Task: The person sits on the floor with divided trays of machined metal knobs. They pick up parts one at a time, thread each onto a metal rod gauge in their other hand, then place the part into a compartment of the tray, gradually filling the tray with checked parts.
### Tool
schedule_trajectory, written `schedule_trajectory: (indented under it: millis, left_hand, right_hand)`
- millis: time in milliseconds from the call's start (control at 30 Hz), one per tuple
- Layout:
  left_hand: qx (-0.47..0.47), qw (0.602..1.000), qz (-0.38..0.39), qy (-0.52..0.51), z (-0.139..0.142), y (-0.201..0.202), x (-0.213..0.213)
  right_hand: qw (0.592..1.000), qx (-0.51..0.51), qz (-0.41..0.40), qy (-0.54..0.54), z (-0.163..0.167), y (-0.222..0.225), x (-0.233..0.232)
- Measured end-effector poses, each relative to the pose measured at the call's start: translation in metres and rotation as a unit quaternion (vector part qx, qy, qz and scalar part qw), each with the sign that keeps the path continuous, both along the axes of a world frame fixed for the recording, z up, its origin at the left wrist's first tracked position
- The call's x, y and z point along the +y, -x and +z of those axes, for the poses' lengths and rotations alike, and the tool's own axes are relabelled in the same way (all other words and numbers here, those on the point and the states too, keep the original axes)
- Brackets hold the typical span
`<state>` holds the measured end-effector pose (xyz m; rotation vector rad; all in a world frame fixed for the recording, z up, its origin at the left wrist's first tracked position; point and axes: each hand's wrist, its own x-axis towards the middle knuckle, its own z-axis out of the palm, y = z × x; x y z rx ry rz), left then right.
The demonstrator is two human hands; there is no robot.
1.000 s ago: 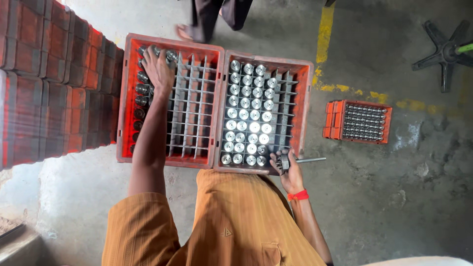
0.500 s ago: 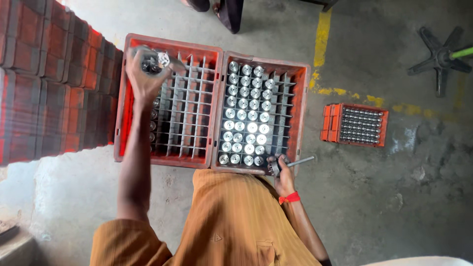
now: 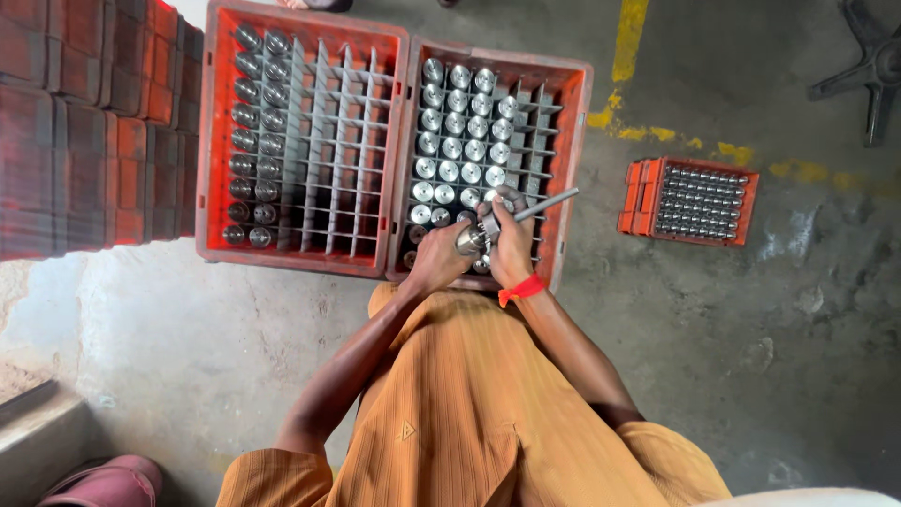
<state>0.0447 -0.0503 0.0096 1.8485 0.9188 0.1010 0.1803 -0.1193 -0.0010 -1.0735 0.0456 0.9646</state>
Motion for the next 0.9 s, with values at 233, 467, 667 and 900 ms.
schedule_trajectory:
  millis: [233,467,667,900]
  left_hand:
    - [0.050,0.989,-0.116,0.083,-0.031,-0.011,-0.021]
    - [0.066,0.983,-0.168,-0.031,-0.030,-0.065,0.027]
    - [-0.037,0.959,-0.042,-0.278,-0.011,-0.135,0.124]
    - [-0.216,0.934,0.034,-0.282,-0.010,-0.132,0.119]
  right_hand:
    - [0.990,-0.076,0.114,-0.041,-0.010,-0.002,-0.028]
    - [0.988,0.088,-0.129,0.006,-0.020,-0.081,-0.048]
    - [0.978,0.121,-0.167,-0.028,-0.015,-0.091,-0.078]
    - [0.978,0.154,-0.143,0.025,-0.026,-0.054,-0.086]
